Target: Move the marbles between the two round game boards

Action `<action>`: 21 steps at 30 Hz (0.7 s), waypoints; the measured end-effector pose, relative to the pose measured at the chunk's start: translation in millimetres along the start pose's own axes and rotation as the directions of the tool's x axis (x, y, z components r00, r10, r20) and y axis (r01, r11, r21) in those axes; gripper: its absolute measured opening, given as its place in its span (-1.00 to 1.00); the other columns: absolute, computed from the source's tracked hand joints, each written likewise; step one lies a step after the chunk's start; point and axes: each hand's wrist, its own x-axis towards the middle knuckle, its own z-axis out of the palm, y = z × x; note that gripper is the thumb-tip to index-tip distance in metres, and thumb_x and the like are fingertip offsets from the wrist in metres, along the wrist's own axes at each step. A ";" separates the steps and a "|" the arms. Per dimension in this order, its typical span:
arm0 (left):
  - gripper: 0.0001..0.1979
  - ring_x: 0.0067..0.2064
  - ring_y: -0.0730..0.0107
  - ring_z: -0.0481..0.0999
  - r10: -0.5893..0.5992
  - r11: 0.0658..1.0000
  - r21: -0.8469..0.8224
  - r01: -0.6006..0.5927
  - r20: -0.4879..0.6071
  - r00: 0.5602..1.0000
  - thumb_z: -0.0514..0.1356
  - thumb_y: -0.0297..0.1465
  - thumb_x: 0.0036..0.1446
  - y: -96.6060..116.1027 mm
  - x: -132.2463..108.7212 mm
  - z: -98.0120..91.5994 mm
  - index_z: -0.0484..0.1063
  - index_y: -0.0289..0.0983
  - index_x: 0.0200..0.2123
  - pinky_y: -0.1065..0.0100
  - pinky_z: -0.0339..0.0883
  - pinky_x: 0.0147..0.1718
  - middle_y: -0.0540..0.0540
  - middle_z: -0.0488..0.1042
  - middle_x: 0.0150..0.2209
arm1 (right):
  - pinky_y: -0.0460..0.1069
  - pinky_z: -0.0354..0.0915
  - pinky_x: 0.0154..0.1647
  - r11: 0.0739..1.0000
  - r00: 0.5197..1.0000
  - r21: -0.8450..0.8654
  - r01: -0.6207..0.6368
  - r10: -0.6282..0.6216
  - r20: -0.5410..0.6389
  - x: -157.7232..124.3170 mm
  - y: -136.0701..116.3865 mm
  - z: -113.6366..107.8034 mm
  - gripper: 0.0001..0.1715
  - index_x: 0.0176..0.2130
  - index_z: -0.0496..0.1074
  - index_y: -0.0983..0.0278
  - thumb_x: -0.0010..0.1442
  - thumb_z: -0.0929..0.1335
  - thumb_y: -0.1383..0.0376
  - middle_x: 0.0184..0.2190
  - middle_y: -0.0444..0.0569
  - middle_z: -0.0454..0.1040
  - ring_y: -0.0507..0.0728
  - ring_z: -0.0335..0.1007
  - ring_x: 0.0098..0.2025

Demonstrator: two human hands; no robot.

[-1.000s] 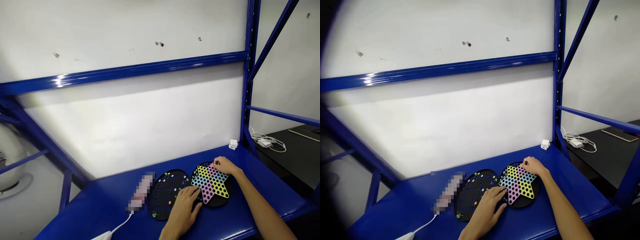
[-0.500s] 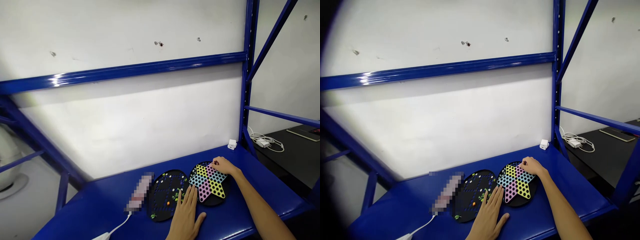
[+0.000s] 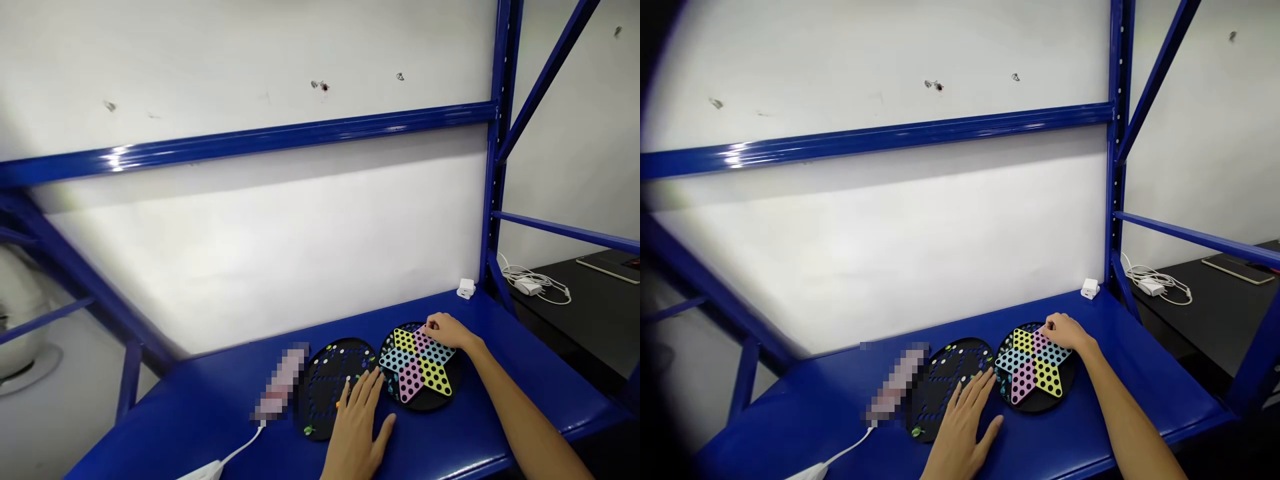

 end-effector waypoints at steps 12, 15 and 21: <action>-0.44 0.32 0.13 0.22 -0.010 0.998 -0.065 0.010 -0.003 1.000 0.04 -0.16 0.30 14.5 11.9 10.3 0.10 -0.06 0.33 -0.06 0.04 0.32 -0.07 0.21 0.33 | -0.08 0.07 -0.47 1.000 1.000 0.012 0.004 -0.003 -0.001 0.7 0.2 0.3 -0.68 -0.45 0.38 0.25 0.25 0.28 0.14 -0.53 -0.11 0.43 0.03 0.30 -0.48; -0.43 0.35 0.15 0.16 -0.057 0.997 -0.054 0.054 -0.061 0.997 -0.01 -0.18 0.32 12.9 13.0 13.7 0.03 -0.10 0.36 -0.05 0.04 0.32 -0.10 0.13 0.37 | -0.08 0.06 -0.47 1.000 1.000 0.010 0.006 -0.006 -0.004 -0.2 -1.4 -0.4 -0.67 -0.46 0.37 0.25 0.25 0.28 0.12 -0.55 -0.12 0.41 0.03 0.28 -0.49; -0.39 0.35 0.09 0.16 -0.086 0.996 -0.021 0.085 -0.046 0.995 -0.05 -0.13 0.33 6.4 14.8 27.3 -0.02 -0.15 0.38 -0.11 0.02 0.30 -0.16 0.18 0.35 | -0.09 0.07 -0.47 1.000 1.000 0.001 -0.002 0.002 0.001 -1.2 -2.7 -1.4 -0.68 -0.46 0.37 0.25 0.25 0.29 0.13 -0.52 -0.10 0.43 0.03 0.30 -0.47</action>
